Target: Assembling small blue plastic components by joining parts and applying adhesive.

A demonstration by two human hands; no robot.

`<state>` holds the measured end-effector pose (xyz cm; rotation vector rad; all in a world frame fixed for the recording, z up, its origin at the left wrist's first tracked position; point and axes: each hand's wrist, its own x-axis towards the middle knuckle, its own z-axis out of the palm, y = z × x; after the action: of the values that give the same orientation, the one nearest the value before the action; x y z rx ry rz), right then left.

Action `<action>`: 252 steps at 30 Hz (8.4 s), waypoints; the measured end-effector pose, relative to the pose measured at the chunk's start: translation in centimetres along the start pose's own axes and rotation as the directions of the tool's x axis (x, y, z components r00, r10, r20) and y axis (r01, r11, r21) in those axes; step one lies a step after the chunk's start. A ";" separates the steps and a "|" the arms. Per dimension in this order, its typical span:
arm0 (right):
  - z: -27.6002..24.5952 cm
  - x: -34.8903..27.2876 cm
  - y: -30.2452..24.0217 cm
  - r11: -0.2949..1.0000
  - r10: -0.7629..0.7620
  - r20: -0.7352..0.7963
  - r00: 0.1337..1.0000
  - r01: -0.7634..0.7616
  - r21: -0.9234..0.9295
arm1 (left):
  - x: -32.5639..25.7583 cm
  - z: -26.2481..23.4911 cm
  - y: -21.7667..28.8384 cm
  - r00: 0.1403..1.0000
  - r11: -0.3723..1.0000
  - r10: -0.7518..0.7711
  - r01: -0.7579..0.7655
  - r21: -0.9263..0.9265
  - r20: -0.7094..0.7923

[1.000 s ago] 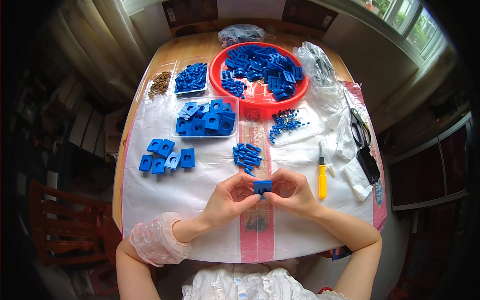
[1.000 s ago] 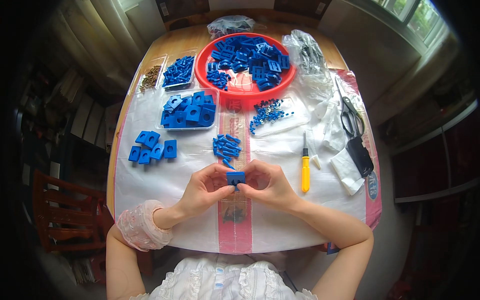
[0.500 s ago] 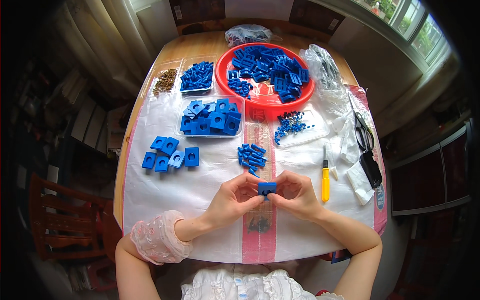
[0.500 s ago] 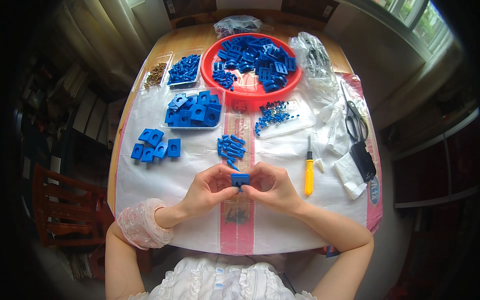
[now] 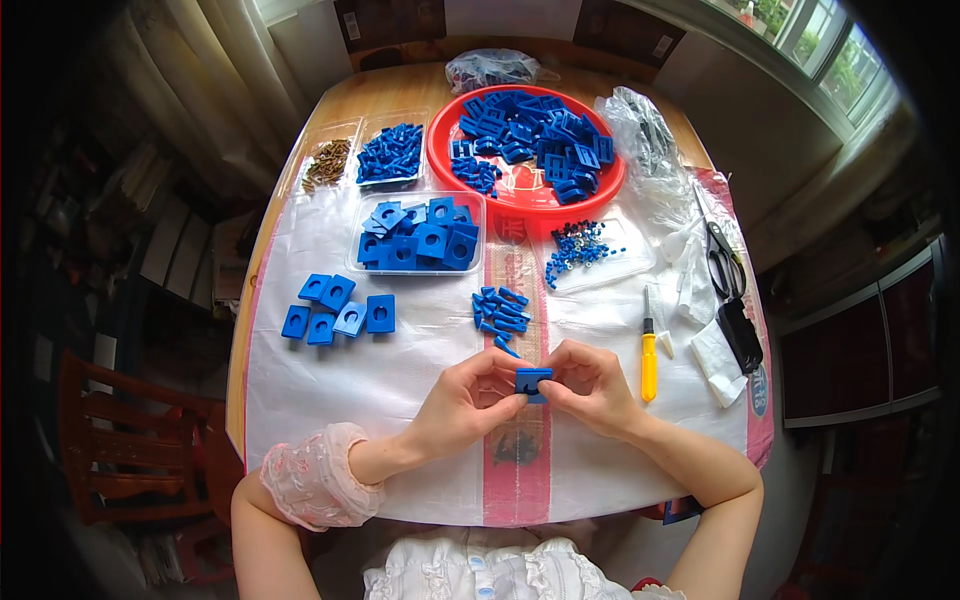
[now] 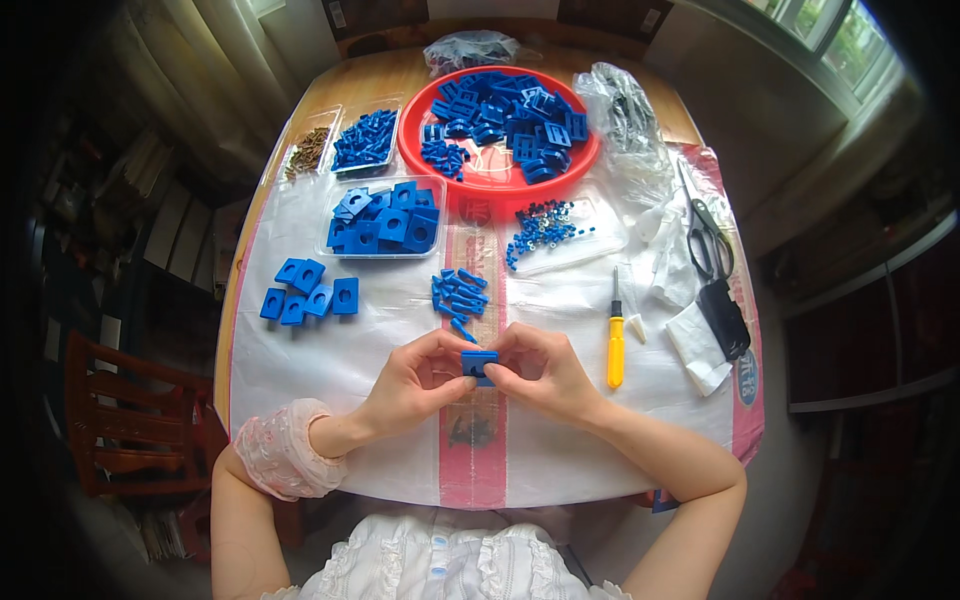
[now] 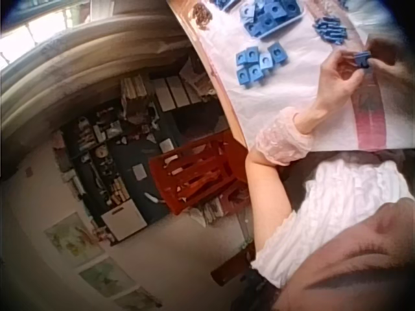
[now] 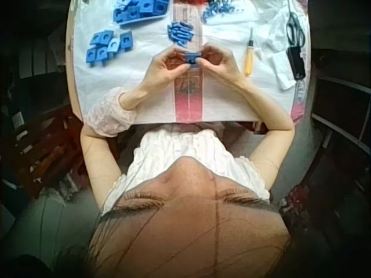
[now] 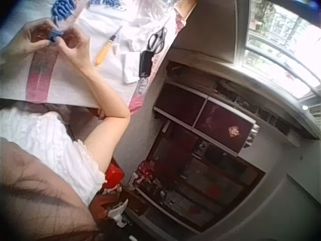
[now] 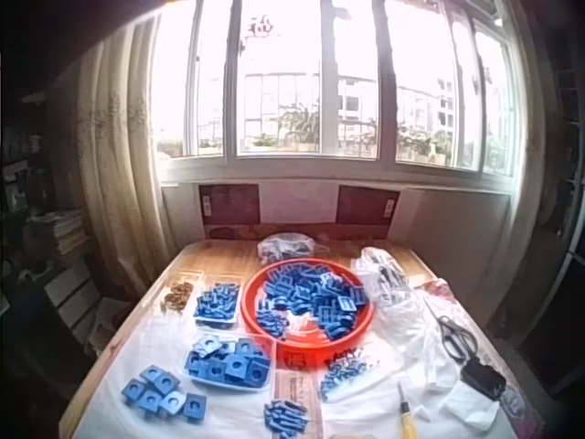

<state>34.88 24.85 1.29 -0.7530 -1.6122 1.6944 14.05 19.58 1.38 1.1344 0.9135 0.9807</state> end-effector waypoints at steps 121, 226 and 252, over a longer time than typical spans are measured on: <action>-0.1 0.3 -0.5 0.958 -0.198 0.065 0.978 0.207 -0.196 | -0.2 0.2 0.4 0.997 0.995 -0.043 0.037 0.094 0.067; -0.4 -0.2 -0.4 0.999 0.000 0.049 0.999 -0.002 0.033 | 0.3 -0.1 -0.1 1.000 0.997 0.011 -0.010 -0.077 0.010; -0.1 -0.1 -0.1 0.999 -0.035 0.010 0.999 0.035 0.041 | 0.3 -0.2 0.1 1.000 0.992 0.006 -0.002 -0.125 0.027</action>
<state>35.08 24.83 1.40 -0.6932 -1.5841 1.7040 13.91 19.97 1.41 1.0419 0.8174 1.0096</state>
